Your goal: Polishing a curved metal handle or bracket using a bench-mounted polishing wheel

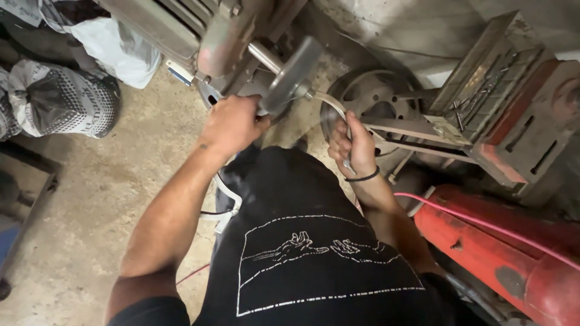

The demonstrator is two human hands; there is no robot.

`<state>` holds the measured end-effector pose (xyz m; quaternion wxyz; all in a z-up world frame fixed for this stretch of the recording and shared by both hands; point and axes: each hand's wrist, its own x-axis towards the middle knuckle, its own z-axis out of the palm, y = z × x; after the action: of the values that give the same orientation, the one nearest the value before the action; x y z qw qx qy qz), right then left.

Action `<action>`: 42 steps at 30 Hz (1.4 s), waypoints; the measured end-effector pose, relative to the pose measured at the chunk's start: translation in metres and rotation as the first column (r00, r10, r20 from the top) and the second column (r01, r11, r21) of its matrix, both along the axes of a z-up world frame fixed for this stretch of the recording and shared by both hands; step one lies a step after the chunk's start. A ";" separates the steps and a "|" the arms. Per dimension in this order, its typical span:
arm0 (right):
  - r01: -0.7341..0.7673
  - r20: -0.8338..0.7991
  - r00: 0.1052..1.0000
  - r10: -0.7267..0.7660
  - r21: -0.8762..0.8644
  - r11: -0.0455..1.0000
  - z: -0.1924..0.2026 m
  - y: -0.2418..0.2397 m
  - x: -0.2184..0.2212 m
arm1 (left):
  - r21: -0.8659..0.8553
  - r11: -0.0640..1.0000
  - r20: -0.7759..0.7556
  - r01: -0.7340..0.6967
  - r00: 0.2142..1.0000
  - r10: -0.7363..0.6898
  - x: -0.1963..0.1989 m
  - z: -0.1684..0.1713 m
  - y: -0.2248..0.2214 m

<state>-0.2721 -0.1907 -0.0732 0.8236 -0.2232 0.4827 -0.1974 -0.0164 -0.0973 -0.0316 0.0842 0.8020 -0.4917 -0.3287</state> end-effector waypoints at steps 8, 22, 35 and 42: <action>0.020 0.003 1.000 -0.020 0.017 1.000 -0.004 0.010 -0.006 | 0.003 0.999 -0.172 -0.033 0.985 0.033 0.011 0.016 0.016; 0.036 0.029 0.999 -0.036 -0.028 0.999 -0.019 0.008 -0.011 | 0.042 0.697 -0.809 -0.716 0.384 0.444 0.003 -0.053 0.086; 0.029 -0.018 0.999 -0.030 -0.044 0.999 -0.007 0.000 -0.003 | -0.024 0.782 -0.558 -0.623 0.658 0.506 0.005 -0.030 0.078; 0.032 -0.005 0.999 -0.032 -0.011 0.999 -0.008 -0.003 0.001 | -0.038 0.788 -0.559 -0.615 0.666 0.493 0.007 -0.012 0.073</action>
<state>-0.2716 -0.1942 -0.0817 0.8178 -0.2205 0.4873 -0.2124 -0.0098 -0.0239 -0.0433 0.4000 0.7783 -0.2142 -0.4341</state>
